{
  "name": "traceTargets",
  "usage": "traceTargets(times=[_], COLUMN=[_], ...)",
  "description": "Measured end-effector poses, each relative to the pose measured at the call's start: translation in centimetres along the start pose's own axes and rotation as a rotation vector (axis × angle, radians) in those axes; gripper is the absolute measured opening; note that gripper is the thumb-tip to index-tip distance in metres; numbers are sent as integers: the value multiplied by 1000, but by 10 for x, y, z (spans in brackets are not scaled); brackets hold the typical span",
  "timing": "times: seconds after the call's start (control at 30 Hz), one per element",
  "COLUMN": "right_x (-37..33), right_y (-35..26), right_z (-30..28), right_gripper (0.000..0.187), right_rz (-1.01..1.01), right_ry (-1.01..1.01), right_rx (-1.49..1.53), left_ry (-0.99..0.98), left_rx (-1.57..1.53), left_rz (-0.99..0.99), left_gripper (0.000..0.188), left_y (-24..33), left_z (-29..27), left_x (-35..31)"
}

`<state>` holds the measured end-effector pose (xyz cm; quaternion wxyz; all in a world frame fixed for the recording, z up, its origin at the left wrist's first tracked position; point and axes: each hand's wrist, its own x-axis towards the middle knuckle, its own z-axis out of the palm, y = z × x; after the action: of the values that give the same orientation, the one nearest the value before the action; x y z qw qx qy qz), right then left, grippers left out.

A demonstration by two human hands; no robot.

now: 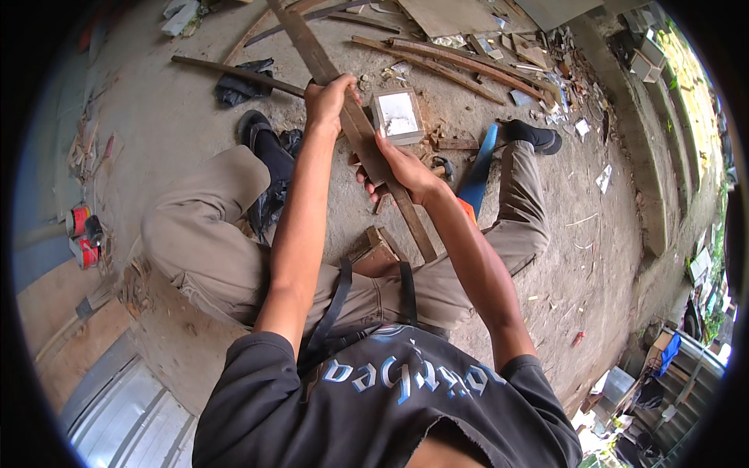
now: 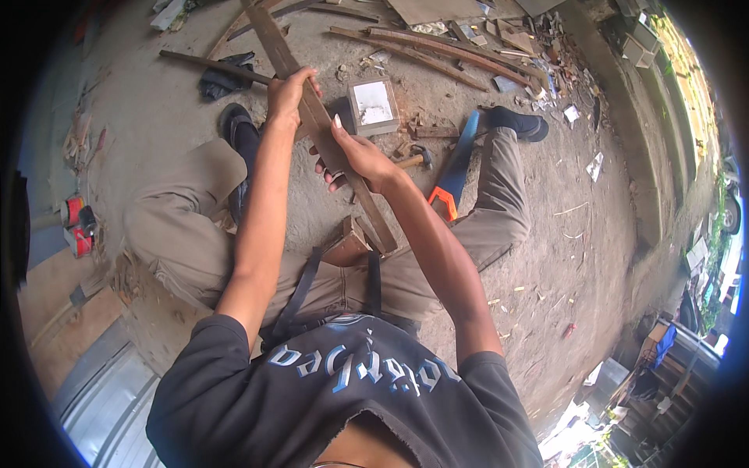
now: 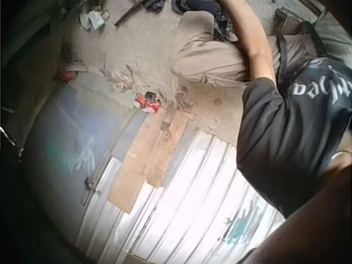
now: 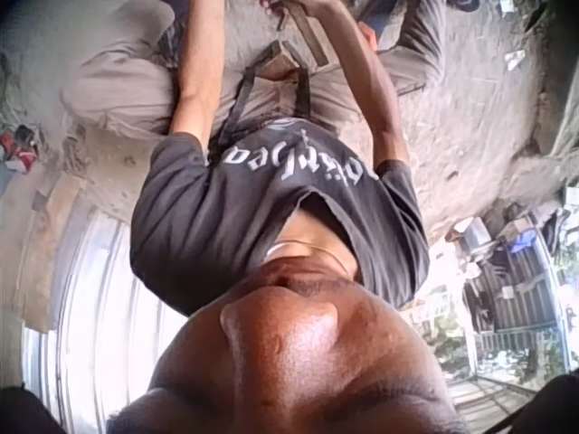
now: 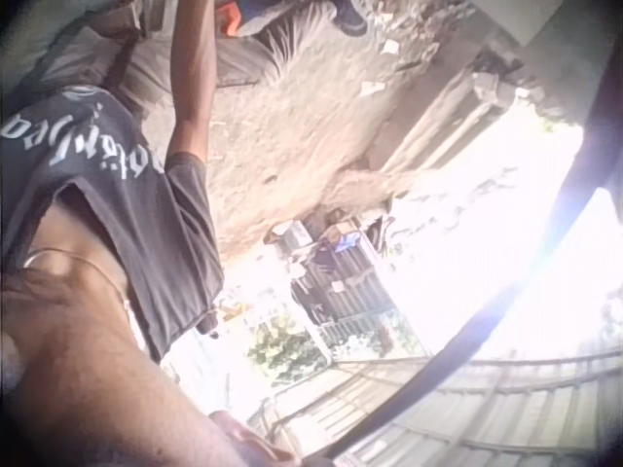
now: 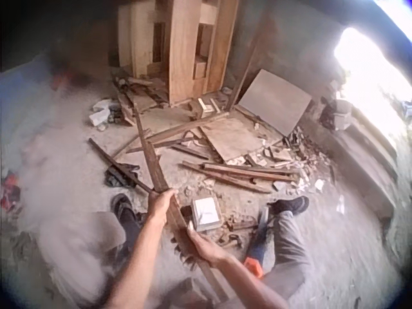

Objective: The person sits on the ground and uses a hand saw to cut a small wooden block, then uses a hammer to split a longer wooden stick. The person handles multiple wood pieces and tools on a cluttered floor.

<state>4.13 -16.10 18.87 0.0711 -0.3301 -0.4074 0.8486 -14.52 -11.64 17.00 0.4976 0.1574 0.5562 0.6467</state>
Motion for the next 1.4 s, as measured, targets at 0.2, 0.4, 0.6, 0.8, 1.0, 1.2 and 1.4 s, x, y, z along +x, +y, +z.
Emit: traceTargets(times=[0.2,0.4,0.6,0.8,1.0,1.2,1.4], right_x=[-8,-25,-33,-40,-46,-49,-95], right_y=[-5,-19,-22,-27,-29,-13,-14], right_z=[-28,-16,24,37,36,36,53], right_gripper=[87,77,59,60,62,65,44], right_rz=[-186,-304,-398,-437,-416,-911,-1164], right_ry=[-169,-51,36,39,78,144,120], right_rx=[229,94,5,-70,-96,-2,-270], left_ry=[-298,-354,-333,-373,-384,-335,-328], left_rx=[-557,-759,-744,-739,-713,-717,-691], left_rz=[-159,-206,-196,-225,-231,-202,-138], left_gripper=[14,19,19,16,16,18,16], left_y=[7,13,17,20,13,14,17], left_z=[-58,-75,-78,-86,-85,-78,-68], left_x=[45,69,66,77,82,80,73])
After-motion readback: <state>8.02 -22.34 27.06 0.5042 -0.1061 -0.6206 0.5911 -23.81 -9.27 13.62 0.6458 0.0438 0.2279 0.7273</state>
